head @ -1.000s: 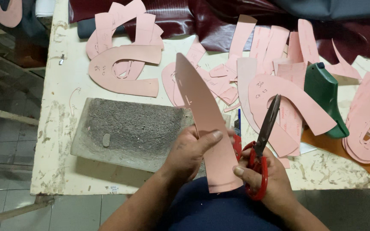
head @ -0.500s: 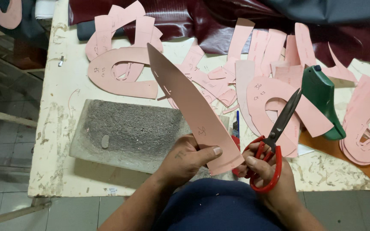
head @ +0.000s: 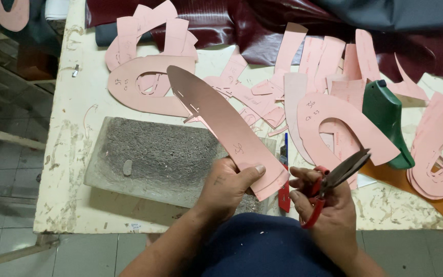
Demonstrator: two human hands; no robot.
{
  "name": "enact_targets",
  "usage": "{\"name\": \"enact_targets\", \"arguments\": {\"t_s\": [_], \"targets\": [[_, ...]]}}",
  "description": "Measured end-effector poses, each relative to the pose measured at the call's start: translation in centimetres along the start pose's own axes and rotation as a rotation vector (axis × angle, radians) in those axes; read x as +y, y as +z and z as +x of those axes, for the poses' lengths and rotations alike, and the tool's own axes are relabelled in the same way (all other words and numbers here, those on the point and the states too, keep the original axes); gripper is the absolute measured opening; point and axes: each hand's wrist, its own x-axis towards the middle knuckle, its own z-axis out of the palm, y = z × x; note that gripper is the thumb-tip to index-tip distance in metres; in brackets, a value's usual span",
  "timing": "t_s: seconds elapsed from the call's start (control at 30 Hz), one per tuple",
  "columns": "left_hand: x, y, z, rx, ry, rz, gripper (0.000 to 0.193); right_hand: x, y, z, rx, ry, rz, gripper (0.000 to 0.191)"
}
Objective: The person aligns a stack of pink shoe-upper cutouts on a padded work block and traces a line along the edge with a blue pen. They then pick up red-handled scissors and trim along the marked edge, rotating the curved piece in their hands as they cut, and finally hold and bend the trimmed piece.
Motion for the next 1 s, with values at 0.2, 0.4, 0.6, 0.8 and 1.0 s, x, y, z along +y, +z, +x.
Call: {"name": "enact_targets", "arguments": {"t_s": [0.2, 0.4, 0.6, 0.8, 1.0], "targets": [[-0.3, 1.1, 0.3, 0.067, -0.116, -0.007, 0.025, 1.7, -0.3, 0.3, -0.163, -0.208, -0.050, 0.040], [0.6, 2.1, -0.9, 0.012, -0.069, 0.010, 0.023, 0.7, -0.2, 0.3, -0.099, -0.244, -0.117, 0.038], [0.8, -0.2, -0.7, -0.097, 0.048, 0.106, 0.017, -1.5, -1.3, -0.6, -0.037, 0.132, 0.136, 0.045], [-1.1, -2.9, 1.2, -0.548, 0.085, -0.274, 0.010, -2.3, -2.4, -2.0, -0.217, 0.194, 0.286, 0.043], [-0.7, -3.6, 3.2, -0.911, 0.278, -0.415, 0.017, -3.0, -1.4, -1.9, -0.315, 0.270, 0.326, 0.047]]}}
